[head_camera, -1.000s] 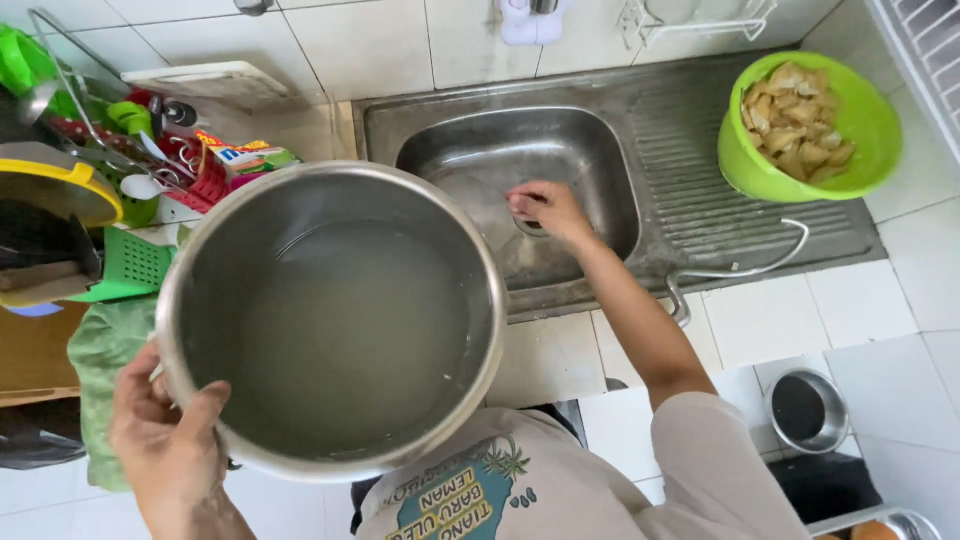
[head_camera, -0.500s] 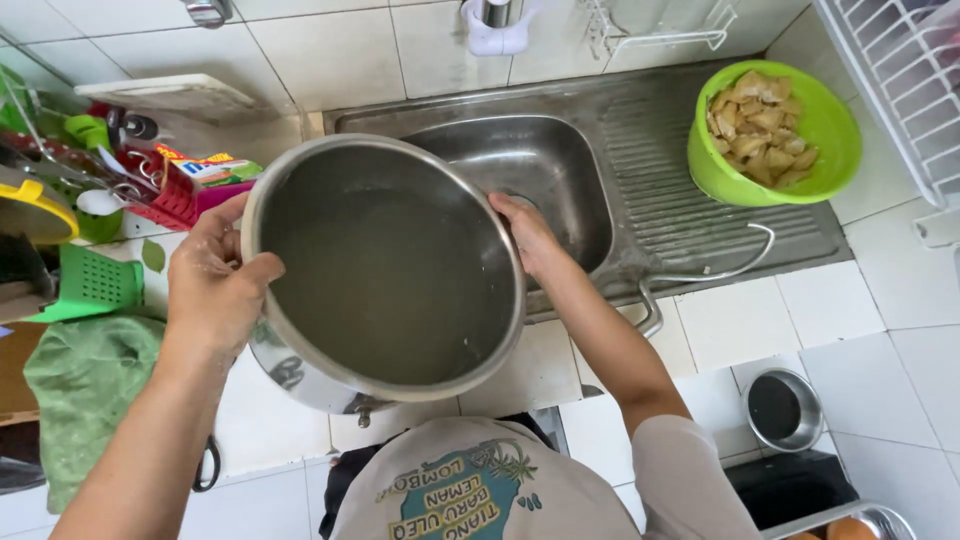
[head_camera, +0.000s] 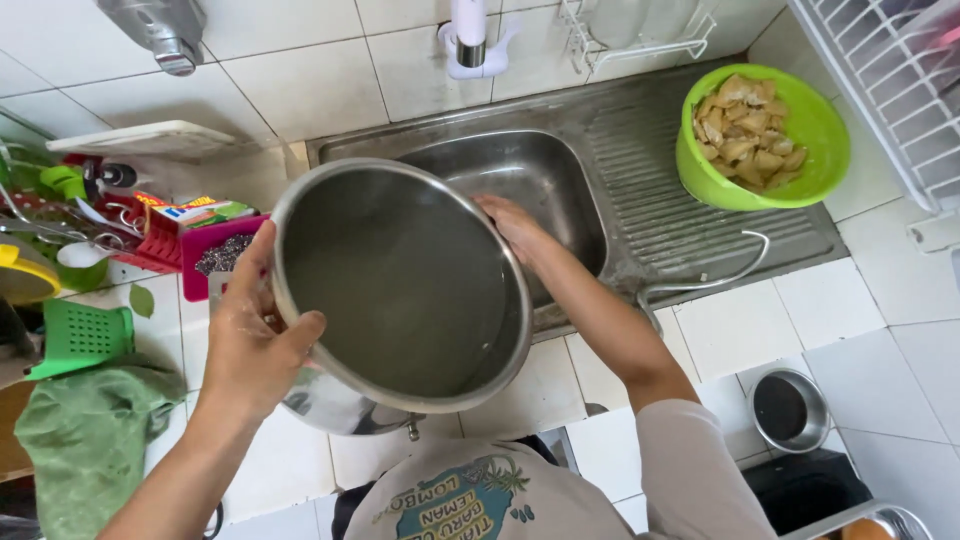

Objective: Emptying a large metal pot into a sink and rinsing it out.

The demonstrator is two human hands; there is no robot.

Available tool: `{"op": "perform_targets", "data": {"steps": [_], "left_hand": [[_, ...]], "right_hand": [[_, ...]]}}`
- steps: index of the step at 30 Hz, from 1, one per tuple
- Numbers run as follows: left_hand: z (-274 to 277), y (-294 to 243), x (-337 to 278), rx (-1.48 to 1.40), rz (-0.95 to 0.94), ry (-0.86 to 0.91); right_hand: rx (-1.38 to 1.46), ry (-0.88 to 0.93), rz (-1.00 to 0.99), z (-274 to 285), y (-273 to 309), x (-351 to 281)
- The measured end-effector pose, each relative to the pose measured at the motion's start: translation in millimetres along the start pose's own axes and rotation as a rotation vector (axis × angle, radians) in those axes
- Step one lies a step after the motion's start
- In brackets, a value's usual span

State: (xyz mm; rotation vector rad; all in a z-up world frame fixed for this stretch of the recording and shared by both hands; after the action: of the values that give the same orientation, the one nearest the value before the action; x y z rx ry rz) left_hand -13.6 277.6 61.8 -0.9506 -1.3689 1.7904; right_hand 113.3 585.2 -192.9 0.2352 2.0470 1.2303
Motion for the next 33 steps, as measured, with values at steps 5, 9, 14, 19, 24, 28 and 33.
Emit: {"op": "perform_targets", "data": {"steps": [5,9,14,19,24,28,33], "left_hand": [[5,13,5,0.039,0.125,-0.030],[5,16,8,-0.019,0.122,-0.006],[11,29,23,0.078,0.008,0.027],[9,6,31,0.363,-0.073,0.057],[9,-7,20,1.517,-0.564,-0.291],[1,-13,31,1.545,-0.619,-0.305],[-4,16,65,1.019,-1.025,0.164]], "right_hand": [[-0.006,-0.032,-0.035,2,-3,17],[-0.058,-0.038,-0.024,5,-5,34],[-0.108,0.188,0.209,86,-88,198],[-0.484,0.345,0.624,24,-10,101],[-0.229,0.099,0.129,32,-27,126],[-0.273,0.109,0.138,27,-22,122],[-0.406,0.029,0.224,88,-78,241]]}}
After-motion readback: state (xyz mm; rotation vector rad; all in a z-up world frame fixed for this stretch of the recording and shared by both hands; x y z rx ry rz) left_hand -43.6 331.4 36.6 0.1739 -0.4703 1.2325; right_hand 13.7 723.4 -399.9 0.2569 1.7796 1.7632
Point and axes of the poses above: each hand's wrist, its own x-axis towards the middle knuckle, its own z-axis out of the back of the hand, y = z × x, the point moved 7 cm from there along x, towards the middle knuckle, and after that the axes turned 10 degrees about y, right-handed, at the moved point
